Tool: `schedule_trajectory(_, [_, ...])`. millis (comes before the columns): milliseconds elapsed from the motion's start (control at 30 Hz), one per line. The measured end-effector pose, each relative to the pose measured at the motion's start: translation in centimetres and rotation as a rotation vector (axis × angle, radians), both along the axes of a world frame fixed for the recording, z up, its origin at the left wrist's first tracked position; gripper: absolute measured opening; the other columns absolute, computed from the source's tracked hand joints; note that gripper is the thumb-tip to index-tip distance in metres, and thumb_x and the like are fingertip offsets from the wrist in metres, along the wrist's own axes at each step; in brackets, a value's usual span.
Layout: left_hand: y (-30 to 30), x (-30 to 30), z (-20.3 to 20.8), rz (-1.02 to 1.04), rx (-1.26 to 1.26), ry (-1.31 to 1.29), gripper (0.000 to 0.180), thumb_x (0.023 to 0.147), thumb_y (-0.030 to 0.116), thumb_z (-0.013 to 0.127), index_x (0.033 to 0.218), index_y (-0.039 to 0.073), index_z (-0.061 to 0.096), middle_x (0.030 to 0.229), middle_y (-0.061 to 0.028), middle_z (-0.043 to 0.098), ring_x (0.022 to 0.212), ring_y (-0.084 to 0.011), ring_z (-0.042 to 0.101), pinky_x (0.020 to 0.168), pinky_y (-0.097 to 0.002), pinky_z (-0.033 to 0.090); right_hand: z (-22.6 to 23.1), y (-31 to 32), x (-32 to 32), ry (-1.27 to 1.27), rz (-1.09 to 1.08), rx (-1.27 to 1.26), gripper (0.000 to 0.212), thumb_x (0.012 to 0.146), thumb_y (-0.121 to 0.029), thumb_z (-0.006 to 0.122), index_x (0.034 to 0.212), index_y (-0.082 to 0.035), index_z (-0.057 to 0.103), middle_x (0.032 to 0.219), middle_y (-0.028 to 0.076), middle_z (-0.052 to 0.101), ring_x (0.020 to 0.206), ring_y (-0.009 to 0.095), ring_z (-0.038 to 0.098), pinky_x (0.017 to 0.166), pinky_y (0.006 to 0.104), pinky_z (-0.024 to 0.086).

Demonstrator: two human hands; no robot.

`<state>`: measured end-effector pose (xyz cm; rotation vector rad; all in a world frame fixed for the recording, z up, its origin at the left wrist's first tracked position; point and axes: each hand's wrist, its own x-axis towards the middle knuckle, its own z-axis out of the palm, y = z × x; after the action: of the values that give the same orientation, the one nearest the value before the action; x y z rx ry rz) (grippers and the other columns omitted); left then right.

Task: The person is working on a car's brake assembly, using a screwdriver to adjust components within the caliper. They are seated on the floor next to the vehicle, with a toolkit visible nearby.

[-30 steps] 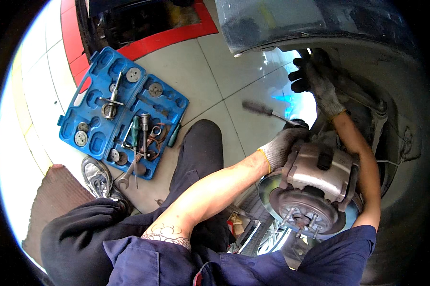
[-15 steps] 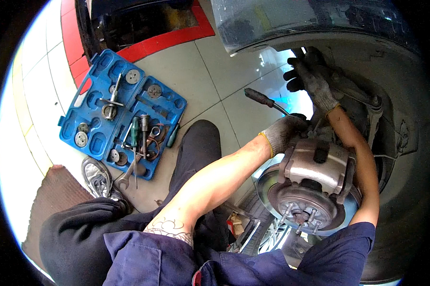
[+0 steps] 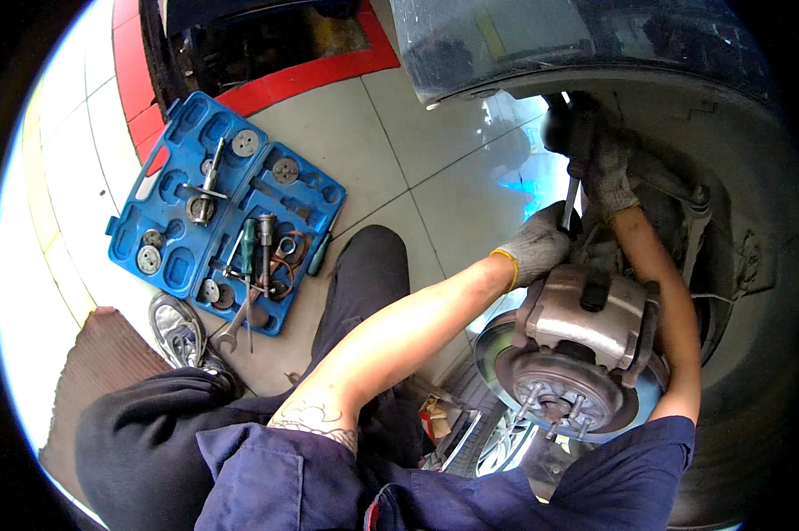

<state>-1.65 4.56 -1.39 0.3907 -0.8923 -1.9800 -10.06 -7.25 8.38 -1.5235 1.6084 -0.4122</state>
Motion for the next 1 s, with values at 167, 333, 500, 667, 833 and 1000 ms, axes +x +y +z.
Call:
schedule_trajectory(167, [2.3,-2.4,-1.8,-0.199,0.43,0.8,0.019,0.09,0.016,0.06,0.105,0.006,0.053,0.096,-0.0065,0.056,0.085,-0.0155,0.054,0.075,-0.0307,0.047,0.5,-0.7,-0.2,-0.131,-0.057,-0.005,0.049,0.098,-0.05,0.04,0.121,-0.008,0.05,0.101,0.007,0.059,0.078,0.02,0.057,0.065,0.0331,0.05])
schedule_trajectory(333, [2.4,-2.0,-1.9,-0.225,0.458,0.799,0.016,0.089,0.014,0.061,0.101,0.006,0.053,0.09,-0.0063,0.055,0.082,-0.0149,0.055,0.073,-0.029,0.048,-0.2,-1.1,-0.2,-0.112,-0.068,-0.032,0.048,0.099,-0.047,0.036,0.124,-0.008,0.049,0.118,0.011,0.057,0.094,0.024,0.059,0.077,0.0372,0.053])
schedule_trajectory(500, [-0.3,0.3,-0.2,-0.084,-0.006,0.133,0.023,0.085,0.009,0.061,0.107,0.006,0.054,0.094,-0.0082,0.058,0.086,-0.016,0.057,0.074,-0.029,0.049,0.1,-1.4,-0.5,-0.18,-0.013,0.059,0.058,0.1,-0.052,0.027,0.135,-0.009,0.044,0.127,0.013,0.056,0.104,0.027,0.061,0.083,0.0379,0.053])
schedule_trajectory(667, [2.2,-2.5,-2.3,-0.242,0.539,0.901,0.02,0.092,0.01,0.057,0.111,0.005,0.055,0.104,-0.0067,0.057,0.091,-0.0151,0.057,0.083,-0.0282,0.05,0.3,-1.2,-1.0,-0.109,-0.052,0.112,0.061,0.099,-0.054,0.027,0.136,-0.008,0.042,0.124,0.016,0.057,0.101,0.028,0.06,0.09,0.0407,0.049])
schedule_trajectory(833, [2.1,-1.8,-1.4,-0.125,0.423,0.765,0.021,0.086,0.004,0.057,0.105,0.006,0.049,0.095,-0.0081,0.056,0.084,-0.0151,0.057,0.071,-0.0275,0.051,-0.1,-0.4,0.5,-0.075,-0.091,0.045,0.058,0.096,-0.057,0.035,0.126,-0.009,0.048,0.112,0.012,0.059,0.095,0.024,0.059,0.081,0.0371,0.049])
schedule_trajectory(1000, [0.9,-0.9,-0.8,-0.097,0.195,0.534,0.023,0.083,0.005,0.059,0.104,0.004,0.051,0.091,-0.0099,0.056,0.078,-0.014,0.054,0.065,-0.0241,0.046,1.0,-0.5,-0.3,-0.006,-0.077,0.097,0.059,0.093,-0.06,0.041,0.123,-0.011,0.053,0.105,0.009,0.061,0.089,0.023,0.06,0.073,0.0355,0.05])
